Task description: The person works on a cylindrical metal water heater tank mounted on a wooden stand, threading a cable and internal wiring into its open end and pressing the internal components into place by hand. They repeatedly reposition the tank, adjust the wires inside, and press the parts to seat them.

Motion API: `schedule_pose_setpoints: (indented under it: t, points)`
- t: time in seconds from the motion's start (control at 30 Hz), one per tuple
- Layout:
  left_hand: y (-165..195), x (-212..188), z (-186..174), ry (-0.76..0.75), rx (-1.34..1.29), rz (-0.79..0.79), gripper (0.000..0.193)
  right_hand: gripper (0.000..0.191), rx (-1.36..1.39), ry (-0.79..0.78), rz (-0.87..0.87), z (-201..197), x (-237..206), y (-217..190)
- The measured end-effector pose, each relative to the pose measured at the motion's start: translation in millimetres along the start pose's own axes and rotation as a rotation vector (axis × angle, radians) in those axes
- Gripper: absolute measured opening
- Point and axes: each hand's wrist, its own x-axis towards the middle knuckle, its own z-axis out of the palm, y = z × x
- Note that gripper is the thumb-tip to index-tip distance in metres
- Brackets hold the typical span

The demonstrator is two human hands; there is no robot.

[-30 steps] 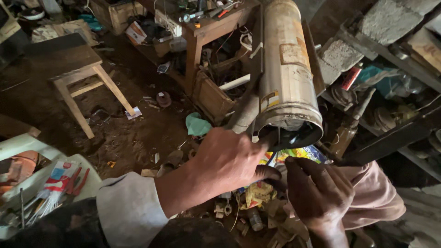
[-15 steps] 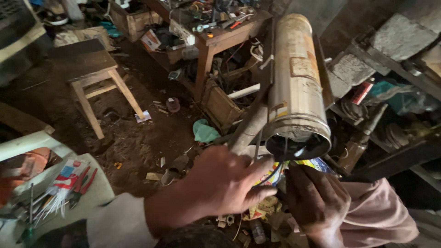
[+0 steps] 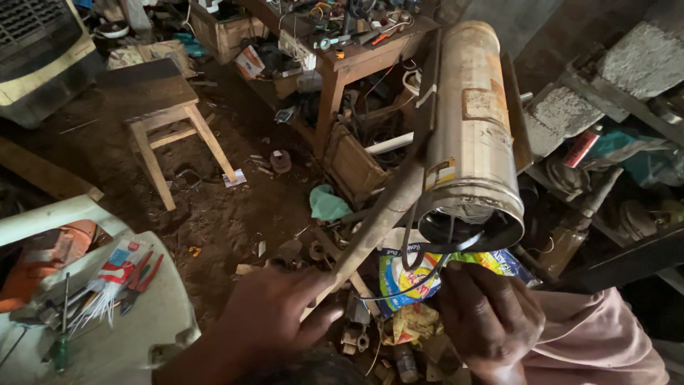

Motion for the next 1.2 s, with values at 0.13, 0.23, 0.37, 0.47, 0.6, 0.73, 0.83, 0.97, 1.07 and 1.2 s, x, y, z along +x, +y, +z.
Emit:
schedule_pose_setpoints:
  t: [0.13, 0.23, 0.37, 0.47, 0.6, 0.73, 0.83, 0.97, 1.07, 1.2]
  points:
    - [-2, -8, 3, 0.050, -0.006, 0.019, 0.043, 0.026, 0.007, -0.013, -0.033, -2, 2, 0]
    - [-1, -10, 4, 0.008, -0.016, -0.009, 0.040, 0.026, -0.002, -0.052, -0.056, -2, 3, -1]
    - [2, -11, 6, -0.062, 0.004, -0.058, 0.046, 0.027, -0.005, -0.055, -0.060, -4, 4, -5]
    - [4, -11, 8, -0.098, 0.022, -0.048, 0.041, 0.024, -0.001, -0.038, -0.058, -5, 5, -6]
    - [5, -13, 10, -0.142, 0.023, -0.058, 0.044, 0.024, -0.001, -0.034, -0.063, -7, 6, -5]
    - [6, -14, 10, -0.133, 0.029, -0.070, 0.042, 0.025, -0.001, -0.023, -0.052, -10, 2, -5]
    - [6, -14, 10, -0.148, 0.024, -0.084, 0.043, 0.026, -0.006, 0.002, -0.023, -11, -3, -6]
    - [7, -14, 12, -0.097, 0.014, -0.026, 0.042, 0.027, -0.101, -0.017, -0.393, -20, -2, 8]
    - [10, -13, 15, -0.075, 0.020, -0.026, 0.042, 0.028, -0.105, -0.006, -0.372, -22, -9, 11]
    - [11, -11, 16, -0.137, 0.002, -0.044, 0.040, 0.030, -0.004, -0.037, 0.040, -24, -31, 6]
